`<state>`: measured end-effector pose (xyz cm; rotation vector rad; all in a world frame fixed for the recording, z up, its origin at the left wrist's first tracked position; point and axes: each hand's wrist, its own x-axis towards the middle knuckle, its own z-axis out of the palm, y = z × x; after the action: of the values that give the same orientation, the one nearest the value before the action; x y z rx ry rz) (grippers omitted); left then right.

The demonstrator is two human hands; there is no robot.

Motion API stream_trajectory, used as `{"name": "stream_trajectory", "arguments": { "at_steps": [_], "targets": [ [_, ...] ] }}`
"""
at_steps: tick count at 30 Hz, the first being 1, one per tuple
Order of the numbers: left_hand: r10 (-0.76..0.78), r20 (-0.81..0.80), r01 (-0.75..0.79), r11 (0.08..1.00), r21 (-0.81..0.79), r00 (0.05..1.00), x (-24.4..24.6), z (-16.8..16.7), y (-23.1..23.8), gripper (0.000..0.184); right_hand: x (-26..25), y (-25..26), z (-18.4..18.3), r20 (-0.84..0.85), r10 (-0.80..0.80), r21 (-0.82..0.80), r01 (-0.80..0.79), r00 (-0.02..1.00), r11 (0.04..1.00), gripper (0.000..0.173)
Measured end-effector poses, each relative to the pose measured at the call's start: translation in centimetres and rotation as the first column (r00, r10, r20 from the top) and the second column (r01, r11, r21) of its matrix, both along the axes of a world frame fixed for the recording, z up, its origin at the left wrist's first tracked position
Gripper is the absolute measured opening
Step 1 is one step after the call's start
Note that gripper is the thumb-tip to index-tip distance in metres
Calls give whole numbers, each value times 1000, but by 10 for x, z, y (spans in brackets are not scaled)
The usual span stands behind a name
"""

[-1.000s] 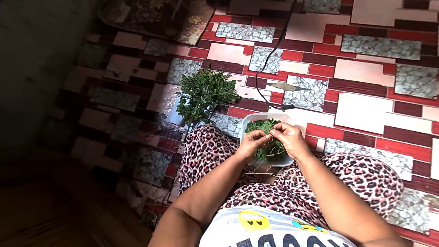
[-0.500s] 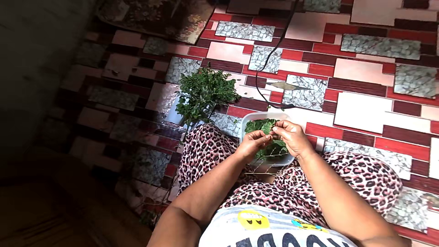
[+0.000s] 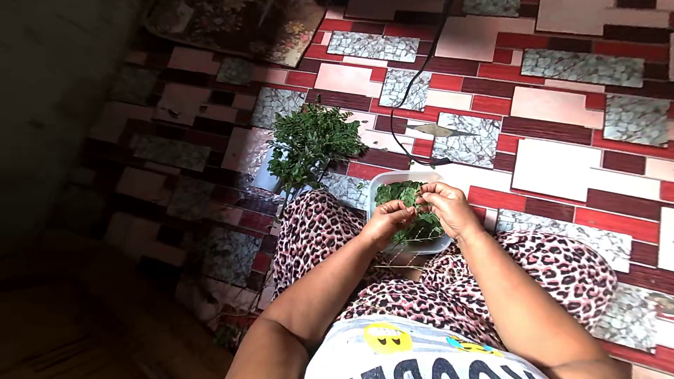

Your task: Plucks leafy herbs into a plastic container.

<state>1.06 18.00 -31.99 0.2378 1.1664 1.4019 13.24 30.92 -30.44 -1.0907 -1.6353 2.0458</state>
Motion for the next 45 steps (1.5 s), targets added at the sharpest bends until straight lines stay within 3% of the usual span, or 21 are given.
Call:
{"name": "stream_trajectory", "arguments": {
  "at_steps": [5,10,16,20,25,30,37,42,45],
  "targets": [
    [-18,-13,18,1000,-2,1000,0,-1,0,15,-4,-2,-3,-11,-27,76,27,1000,997,2],
    [-31,-13,31,999,-27,999,1,3,0,16,-4,2,-1,100,-68,218,45,993,975,6],
    [-37,-27,36,999,-30,999,1,4,0,14,-2,5,1,89,4,81,-12,996,997,23],
    [-66,-58,65,998,-22,996,2,3,0,14,-3,3,-3,35,-5,187,-2,999,982,6],
    [-50,-52,48,998,-32,997,2,3,1,19,-2,6,-2,68,-110,261,89,992,961,5],
    [-65,-96,64,998,-7,993,1,0,0,19,4,14,6,193,52,240,-98,980,966,29],
    [-103,-151,107,994,18,983,3,-2,0,18,3,8,9,116,139,224,-163,983,961,6],
    [-111,-161,112,994,-6,981,2,0,0,18,3,6,10,126,23,289,-59,992,955,7],
    [-113,-170,114,993,-6,979,1,-2,0,18,5,11,10,186,70,289,-123,980,950,17]
  ]
}}
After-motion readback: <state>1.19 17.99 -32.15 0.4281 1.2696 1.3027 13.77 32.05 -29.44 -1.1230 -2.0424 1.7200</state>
